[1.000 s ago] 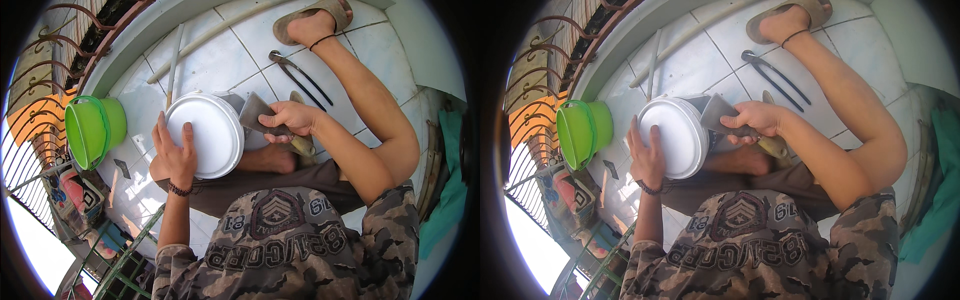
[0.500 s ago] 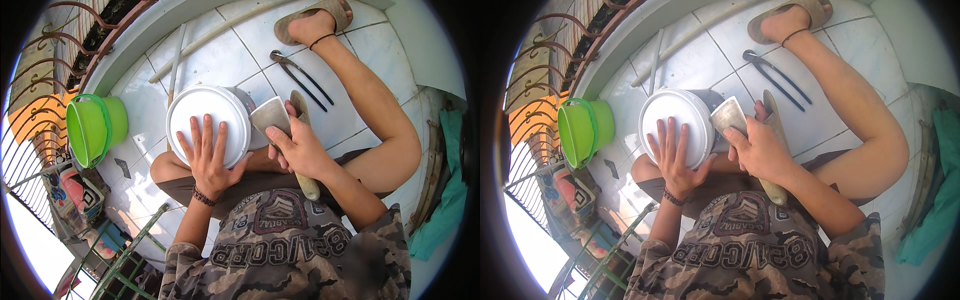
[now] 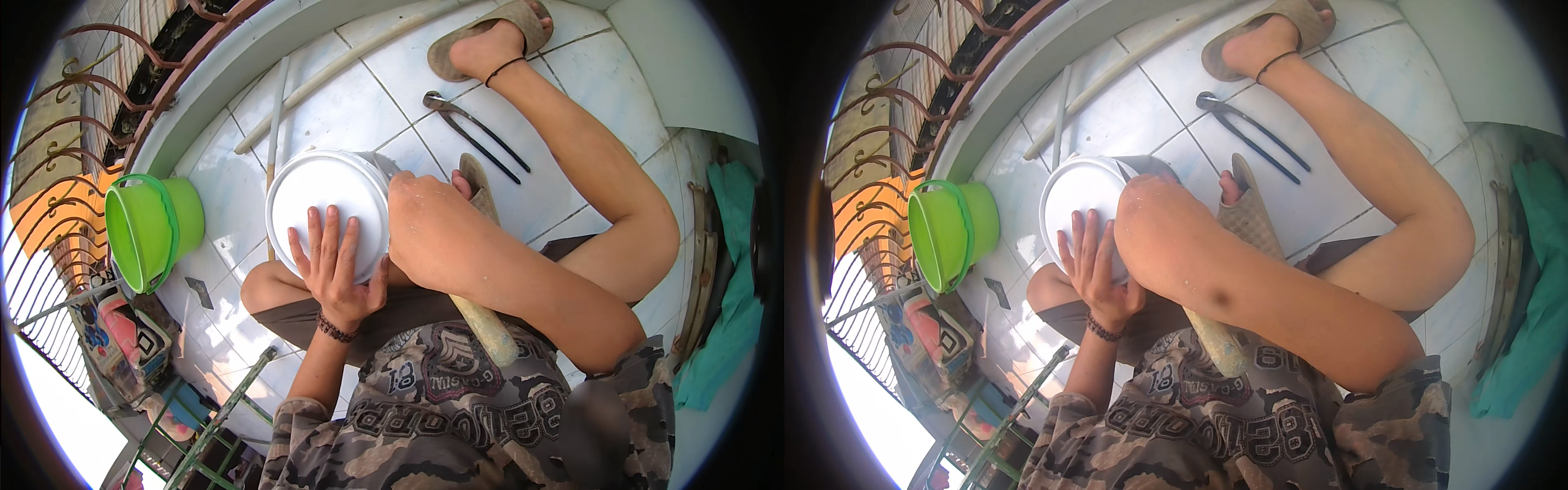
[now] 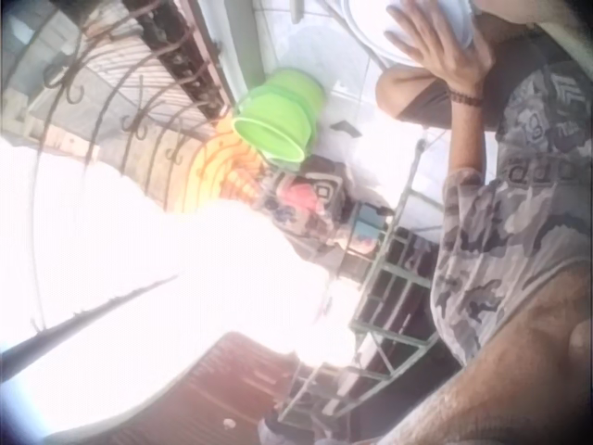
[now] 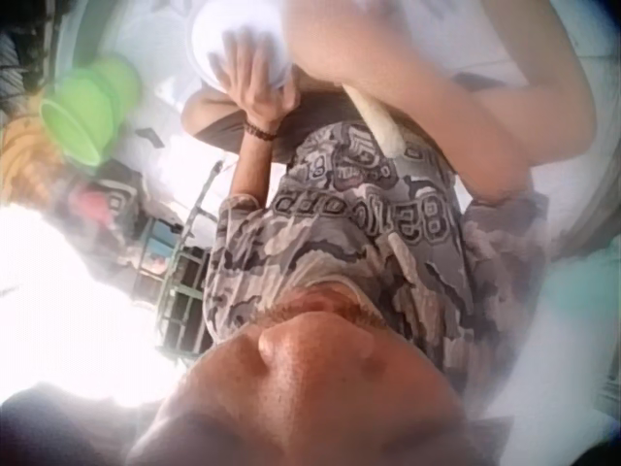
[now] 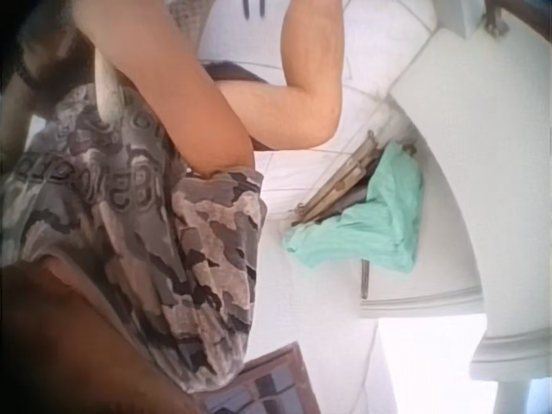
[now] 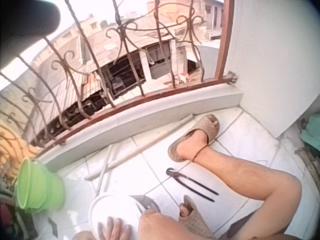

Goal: The person uses a putty knife to pry open the lid of a white paint can. After successfully opening it, they pick up a wooden stick and begin stirring the contents of the can.

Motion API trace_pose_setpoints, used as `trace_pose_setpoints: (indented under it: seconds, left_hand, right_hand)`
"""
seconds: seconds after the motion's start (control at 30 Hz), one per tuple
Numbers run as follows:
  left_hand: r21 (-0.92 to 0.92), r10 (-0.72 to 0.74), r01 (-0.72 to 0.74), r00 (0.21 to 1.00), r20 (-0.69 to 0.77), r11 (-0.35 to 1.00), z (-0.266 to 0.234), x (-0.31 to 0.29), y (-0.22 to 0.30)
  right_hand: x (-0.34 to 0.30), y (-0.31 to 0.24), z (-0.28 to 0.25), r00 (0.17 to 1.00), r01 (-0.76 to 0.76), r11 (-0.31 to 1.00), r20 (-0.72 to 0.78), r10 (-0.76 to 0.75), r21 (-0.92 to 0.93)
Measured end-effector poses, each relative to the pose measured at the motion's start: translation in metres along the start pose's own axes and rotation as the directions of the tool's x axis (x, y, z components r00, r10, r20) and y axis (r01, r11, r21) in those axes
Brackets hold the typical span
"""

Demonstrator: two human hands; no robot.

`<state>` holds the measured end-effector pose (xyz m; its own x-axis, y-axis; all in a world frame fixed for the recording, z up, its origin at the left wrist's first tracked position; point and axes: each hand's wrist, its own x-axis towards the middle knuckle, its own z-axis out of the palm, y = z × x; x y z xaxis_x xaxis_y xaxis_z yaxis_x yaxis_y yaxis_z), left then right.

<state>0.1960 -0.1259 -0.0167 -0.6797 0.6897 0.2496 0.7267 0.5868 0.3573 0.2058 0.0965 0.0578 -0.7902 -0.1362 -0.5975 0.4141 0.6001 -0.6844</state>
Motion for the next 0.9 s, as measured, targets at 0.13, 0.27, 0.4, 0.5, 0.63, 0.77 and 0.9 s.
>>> trace_pose_setpoints:
  seconds: [0.13,0.27,0.4,0.5,0.63,0.77,0.9]
  left_hand:
    - [0.007,-0.004,0.004,1.0,-0.028,1.0,0.0,0.0,-0.001]
    - [-0.006,-0.018,0.018,0.997,-0.069,1.0,0.002,0.0,-0.005]
    - [-0.016,-0.011,0.01,0.998,-0.068,1.0,0.002,-0.002,-0.011]
    - [0.018,0.019,-0.019,1.0,0.005,1.0,-0.009,0.007,-0.003]
    - [0.04,0.06,-0.063,0.995,0.078,0.997,-0.019,0.013,-0.004]
    - [0.106,0.098,-0.1,0.995,0.028,0.989,-0.011,0.004,-0.014]
    - [0.079,0.056,-0.052,0.997,-0.047,0.995,0.003,0.009,0.005]
  right_hand:
    - [0.008,0.011,-0.021,0.975,-0.13,0.965,0.205,0.083,0.227]
    - [-0.004,0.049,-0.023,0.986,-0.152,0.843,0.139,0.093,0.516]
    - [0.007,0.072,-0.024,0.97,-0.154,0.791,0.244,0.005,0.592]
    - [0.033,0.11,-0.03,0.905,-0.192,0.675,0.394,-0.16,0.713]
    - [0.06,0.129,-0.018,0.858,-0.281,0.614,0.48,-0.185,0.738]
    - [0.014,0.098,-0.02,0.947,-0.169,0.665,0.306,-0.094,0.727]
    - [-0.034,0.066,-0.022,0.987,-0.142,0.77,0.152,0.059,0.622]
